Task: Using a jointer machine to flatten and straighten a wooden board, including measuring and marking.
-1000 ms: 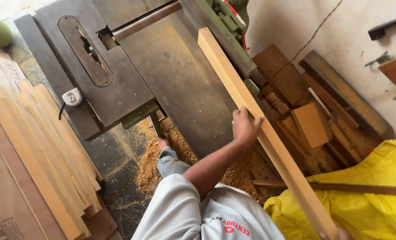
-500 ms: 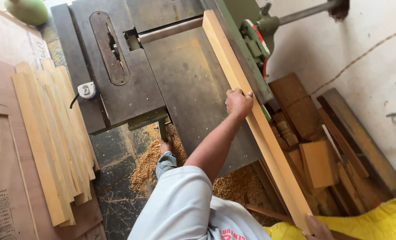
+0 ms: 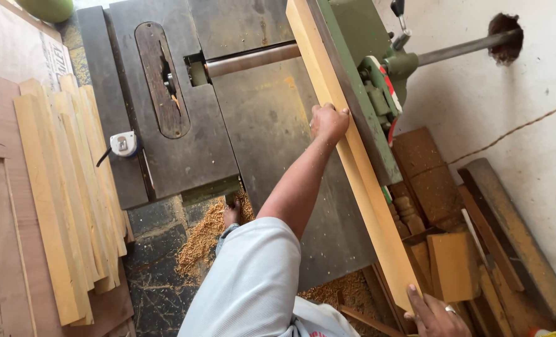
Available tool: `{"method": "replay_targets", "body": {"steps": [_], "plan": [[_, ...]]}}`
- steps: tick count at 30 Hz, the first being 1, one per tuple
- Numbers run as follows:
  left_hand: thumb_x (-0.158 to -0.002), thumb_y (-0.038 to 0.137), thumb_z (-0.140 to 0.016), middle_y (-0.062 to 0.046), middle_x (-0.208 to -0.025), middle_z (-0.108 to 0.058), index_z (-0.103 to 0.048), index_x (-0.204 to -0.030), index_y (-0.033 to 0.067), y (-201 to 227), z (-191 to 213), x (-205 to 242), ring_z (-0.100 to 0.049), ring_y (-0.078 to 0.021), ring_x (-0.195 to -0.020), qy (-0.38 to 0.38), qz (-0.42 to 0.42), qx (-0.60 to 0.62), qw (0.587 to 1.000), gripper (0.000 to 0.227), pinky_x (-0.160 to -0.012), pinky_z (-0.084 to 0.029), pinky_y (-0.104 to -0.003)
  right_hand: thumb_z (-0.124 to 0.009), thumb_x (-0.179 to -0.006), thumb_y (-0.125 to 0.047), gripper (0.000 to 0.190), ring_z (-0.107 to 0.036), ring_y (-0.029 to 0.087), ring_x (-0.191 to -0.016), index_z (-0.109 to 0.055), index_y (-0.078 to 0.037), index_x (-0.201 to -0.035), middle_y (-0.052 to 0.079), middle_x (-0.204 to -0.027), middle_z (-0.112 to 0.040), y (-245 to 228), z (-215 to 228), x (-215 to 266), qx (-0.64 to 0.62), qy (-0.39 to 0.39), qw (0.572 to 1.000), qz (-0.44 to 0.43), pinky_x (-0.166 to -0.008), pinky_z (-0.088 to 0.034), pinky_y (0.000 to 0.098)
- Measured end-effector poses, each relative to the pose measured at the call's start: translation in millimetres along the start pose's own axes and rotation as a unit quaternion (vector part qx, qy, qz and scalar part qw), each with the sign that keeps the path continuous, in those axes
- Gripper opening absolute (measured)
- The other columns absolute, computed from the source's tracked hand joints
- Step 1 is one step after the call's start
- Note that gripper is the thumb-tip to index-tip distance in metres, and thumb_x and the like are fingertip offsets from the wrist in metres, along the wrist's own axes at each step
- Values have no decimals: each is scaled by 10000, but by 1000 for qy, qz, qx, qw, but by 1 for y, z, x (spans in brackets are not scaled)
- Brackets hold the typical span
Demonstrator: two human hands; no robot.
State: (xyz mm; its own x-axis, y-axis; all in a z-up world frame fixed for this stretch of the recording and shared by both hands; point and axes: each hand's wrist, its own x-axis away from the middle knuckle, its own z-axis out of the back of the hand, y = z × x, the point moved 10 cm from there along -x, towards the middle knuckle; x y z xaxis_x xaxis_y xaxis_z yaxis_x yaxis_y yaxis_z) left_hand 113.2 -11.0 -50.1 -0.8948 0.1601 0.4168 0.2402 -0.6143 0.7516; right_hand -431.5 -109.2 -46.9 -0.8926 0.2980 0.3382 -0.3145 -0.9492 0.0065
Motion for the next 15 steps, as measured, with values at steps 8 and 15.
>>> {"method": "replay_targets", "body": {"steps": [8,15], "plan": [[-895,428,-704,-139,-1350,-547,-703,-1214,102,14,21,-58,-609,-371,-1207,7,5,11,1000,455,-1027,-500,-467,-717,-716,-496,801,-519,299,-1193,-504,-341,-1473,69,-1321,-641,-60,90,-61,94,117,988,25,-1044,-459,532],[-938,469,-645,-111,-1304,-571,-692,-1183,112,22,36,-85,-632,-346,-1171,17,7,26,999,436,-992,-516,-466,-697,-718,-500,805,-268,379,-1427,-494,-363,-1485,-42,-1479,-479,-78,113,-107,102,139,984,32,-1170,-157,807]]}}
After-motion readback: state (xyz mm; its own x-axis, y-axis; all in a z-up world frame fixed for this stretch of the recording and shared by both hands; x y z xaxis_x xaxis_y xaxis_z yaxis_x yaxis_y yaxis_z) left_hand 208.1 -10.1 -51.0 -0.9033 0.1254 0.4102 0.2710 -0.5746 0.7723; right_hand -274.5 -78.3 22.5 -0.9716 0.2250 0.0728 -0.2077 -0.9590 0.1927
